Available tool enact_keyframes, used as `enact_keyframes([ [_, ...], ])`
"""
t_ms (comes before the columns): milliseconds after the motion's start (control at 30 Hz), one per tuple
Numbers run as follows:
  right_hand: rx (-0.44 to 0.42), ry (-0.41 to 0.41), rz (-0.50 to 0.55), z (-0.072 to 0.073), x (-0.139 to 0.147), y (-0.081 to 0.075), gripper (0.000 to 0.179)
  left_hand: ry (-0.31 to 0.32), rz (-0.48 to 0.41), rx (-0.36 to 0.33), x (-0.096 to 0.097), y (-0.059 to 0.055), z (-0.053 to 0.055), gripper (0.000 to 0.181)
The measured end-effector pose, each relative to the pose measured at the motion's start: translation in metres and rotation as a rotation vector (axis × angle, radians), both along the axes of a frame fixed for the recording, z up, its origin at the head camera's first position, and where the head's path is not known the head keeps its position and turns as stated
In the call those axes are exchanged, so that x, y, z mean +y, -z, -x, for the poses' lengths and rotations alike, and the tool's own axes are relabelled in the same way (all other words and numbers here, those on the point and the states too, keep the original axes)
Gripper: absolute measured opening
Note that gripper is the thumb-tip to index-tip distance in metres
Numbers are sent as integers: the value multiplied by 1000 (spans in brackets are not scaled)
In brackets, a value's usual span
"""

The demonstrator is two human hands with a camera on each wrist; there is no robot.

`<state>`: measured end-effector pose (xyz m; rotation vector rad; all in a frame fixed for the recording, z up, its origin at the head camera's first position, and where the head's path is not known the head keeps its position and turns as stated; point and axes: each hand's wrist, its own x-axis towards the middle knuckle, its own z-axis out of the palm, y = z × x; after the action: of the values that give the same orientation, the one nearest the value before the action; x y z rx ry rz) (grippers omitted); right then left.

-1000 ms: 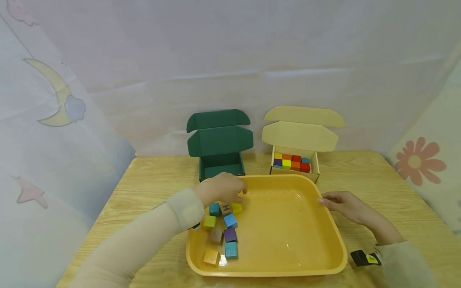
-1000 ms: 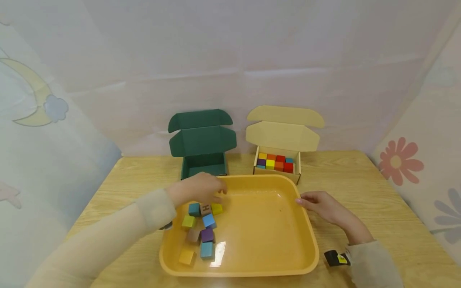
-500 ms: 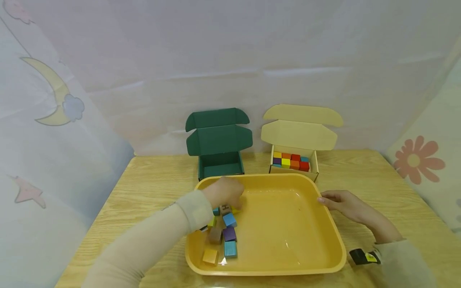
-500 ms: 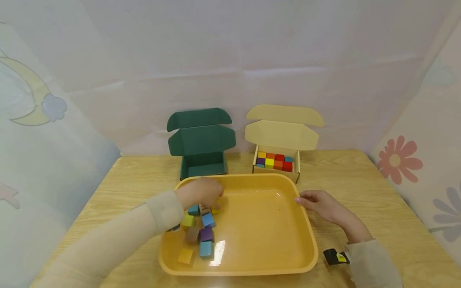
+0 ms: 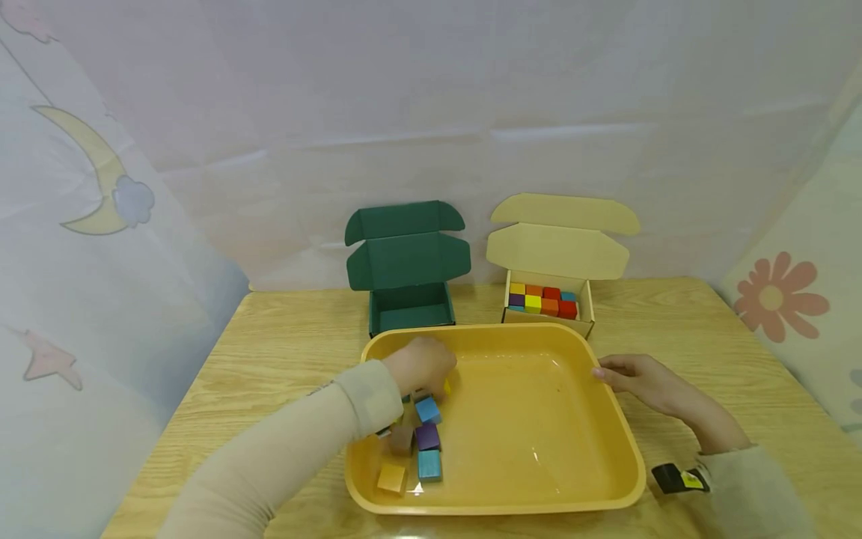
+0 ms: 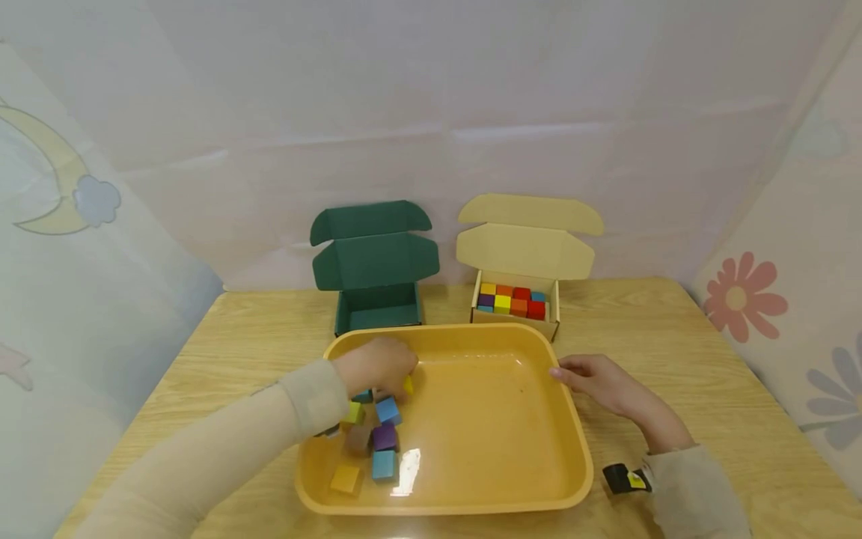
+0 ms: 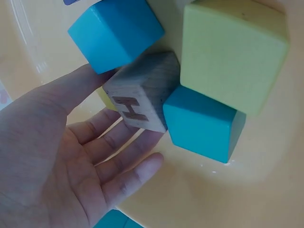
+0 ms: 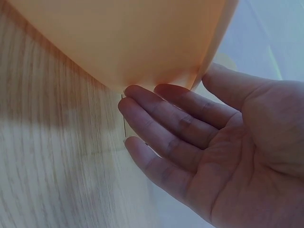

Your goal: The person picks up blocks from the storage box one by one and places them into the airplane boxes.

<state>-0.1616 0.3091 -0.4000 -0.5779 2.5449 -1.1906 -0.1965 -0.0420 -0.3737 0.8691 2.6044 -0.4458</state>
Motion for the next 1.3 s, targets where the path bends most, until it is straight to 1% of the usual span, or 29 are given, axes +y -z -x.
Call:
enact_keyframes([
  [100,3,-3,2,0,0,0,39,10,-15,-14,0,-2,0,24],
  [233,4,1,-7,0,-1,0,40,32,-40,-27,-2,-7,0,20],
  [367,6,4,-8,0,-1,0,40,60,-52,-19,-6,-13,3,18],
  [533,4,1,-3,0,-1,0,40,116,-29,41,-14,-22,11,16],
  [667,0,7,-16,0,-1,0,40,162,-17,91,-22,-36,16,31],
  [767,1,11,-20,0,-1,0,40,175,-32,115,-27,-46,20,37],
  [900,-2,13,-16,0,0,0,40,164,-51,119,-30,-58,26,38],
  [1033,-6,13,-12,0,0,0,40,151,-66,128,-33,-66,34,39],
  [1167,2,15,-12,0,0,0,40,114,-100,156,-41,-70,44,40],
  [1300,-5,14,-10,1,-1,-1,41,59,-125,167,-48,-69,55,39],
])
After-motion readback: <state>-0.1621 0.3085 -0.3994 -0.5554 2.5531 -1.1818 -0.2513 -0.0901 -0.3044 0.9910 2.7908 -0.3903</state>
